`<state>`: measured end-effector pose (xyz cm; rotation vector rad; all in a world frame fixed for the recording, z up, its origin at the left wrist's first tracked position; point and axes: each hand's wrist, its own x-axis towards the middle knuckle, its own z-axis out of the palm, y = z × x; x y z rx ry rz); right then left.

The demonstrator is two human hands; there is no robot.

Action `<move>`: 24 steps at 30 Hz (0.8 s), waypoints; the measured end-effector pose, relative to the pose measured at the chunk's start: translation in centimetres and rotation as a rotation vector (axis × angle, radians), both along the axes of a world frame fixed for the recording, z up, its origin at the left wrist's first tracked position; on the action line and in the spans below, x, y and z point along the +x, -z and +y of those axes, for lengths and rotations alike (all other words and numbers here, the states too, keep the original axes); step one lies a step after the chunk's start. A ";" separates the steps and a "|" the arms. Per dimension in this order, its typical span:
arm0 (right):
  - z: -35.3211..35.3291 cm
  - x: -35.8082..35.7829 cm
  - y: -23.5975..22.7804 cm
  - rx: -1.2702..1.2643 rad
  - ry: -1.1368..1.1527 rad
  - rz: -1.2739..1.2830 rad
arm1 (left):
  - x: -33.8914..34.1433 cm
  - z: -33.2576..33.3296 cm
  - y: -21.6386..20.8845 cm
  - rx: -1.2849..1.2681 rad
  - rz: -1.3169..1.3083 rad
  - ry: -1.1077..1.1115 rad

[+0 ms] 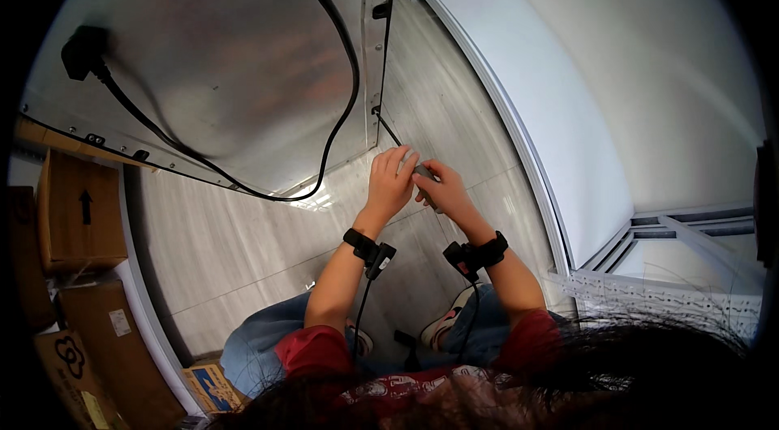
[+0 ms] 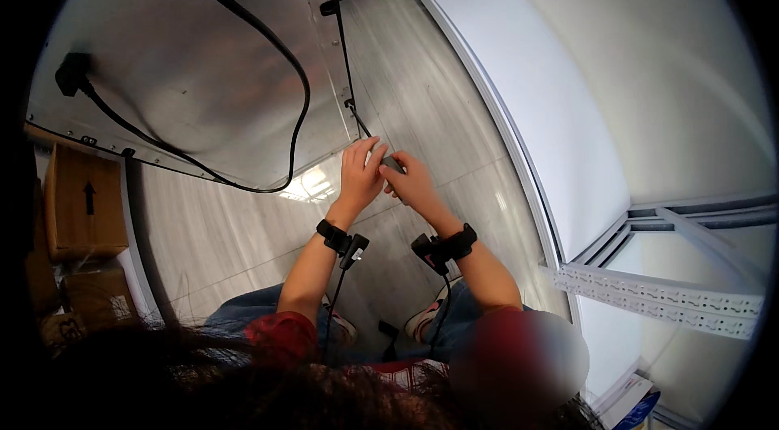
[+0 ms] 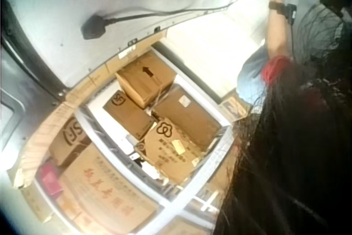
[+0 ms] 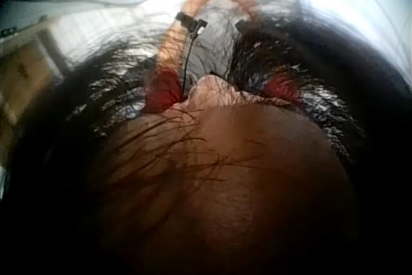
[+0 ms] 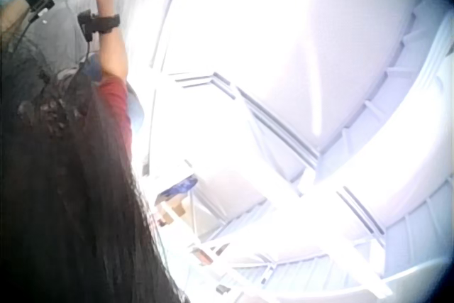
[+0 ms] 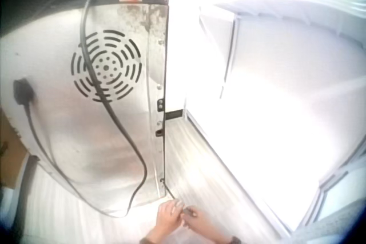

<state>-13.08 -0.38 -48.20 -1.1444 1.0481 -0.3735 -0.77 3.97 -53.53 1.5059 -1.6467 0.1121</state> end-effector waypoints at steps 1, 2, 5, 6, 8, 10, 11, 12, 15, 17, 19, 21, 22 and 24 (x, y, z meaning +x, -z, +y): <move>0.0 -0.1 -0.4 -0.006 -0.014 0.010 | 0.0 -0.1 -0.2 -0.016 -0.034 0.002; 0.0 -0.2 -0.7 -0.011 -0.028 0.020 | 0.2 -0.2 -0.3 -0.032 -0.068 0.005; 0.4 -0.4 -0.8 -0.496 -0.135 0.200 | 1.4 -0.9 -0.8 -0.033 -0.164 0.037; 0.9 -0.4 -1.1 -0.732 -0.187 0.281 | 1.7 -1.0 -0.8 -0.021 -0.197 0.047; 2.2 -0.1 -1.9 -0.841 -0.062 0.387 | 1.7 -0.9 -0.9 -0.024 -0.183 0.028; 2.8 0.0 -2.3 -0.917 -0.005 0.436 | 1.4 -1.0 -1.0 -0.030 -0.167 -0.007; 2.9 0.0 -2.0 -0.939 -0.017 0.430 | 1.0 -1.1 -1.1 -0.031 -0.159 -0.039; 2.8 0.0 -1.7 -0.963 -0.029 0.422 | 0.8 -1.2 -1.3 -0.035 -0.152 -0.072; 2.3 -0.1 0.6 -0.873 0.044 0.332 | 0.4 -1.3 0.0 -0.122 -0.078 -0.057; 2.1 -0.4 0.9 -0.929 0.020 0.348 | 0.6 -1.4 0.5 -0.131 -0.129 -0.047; 2.2 -0.2 -0.3 -1.012 -0.011 0.378 | 0.8 -1.5 0.1 -0.137 -0.157 -0.052; 2.9 -0.3 -1.7 -1.129 -0.041 0.432 | 0.7 -1.7 -0.4 -0.149 -0.155 -0.065; 3.0 -0.5 -1.7 -1.100 -0.034 0.416 | 0.4 -1.7 -0.5 -0.146 -0.125 -0.090; 2.8 -0.3 -1.4 -1.042 -0.026 0.386 | -0.1 -1.6 -0.7 -0.138 -0.063 -0.145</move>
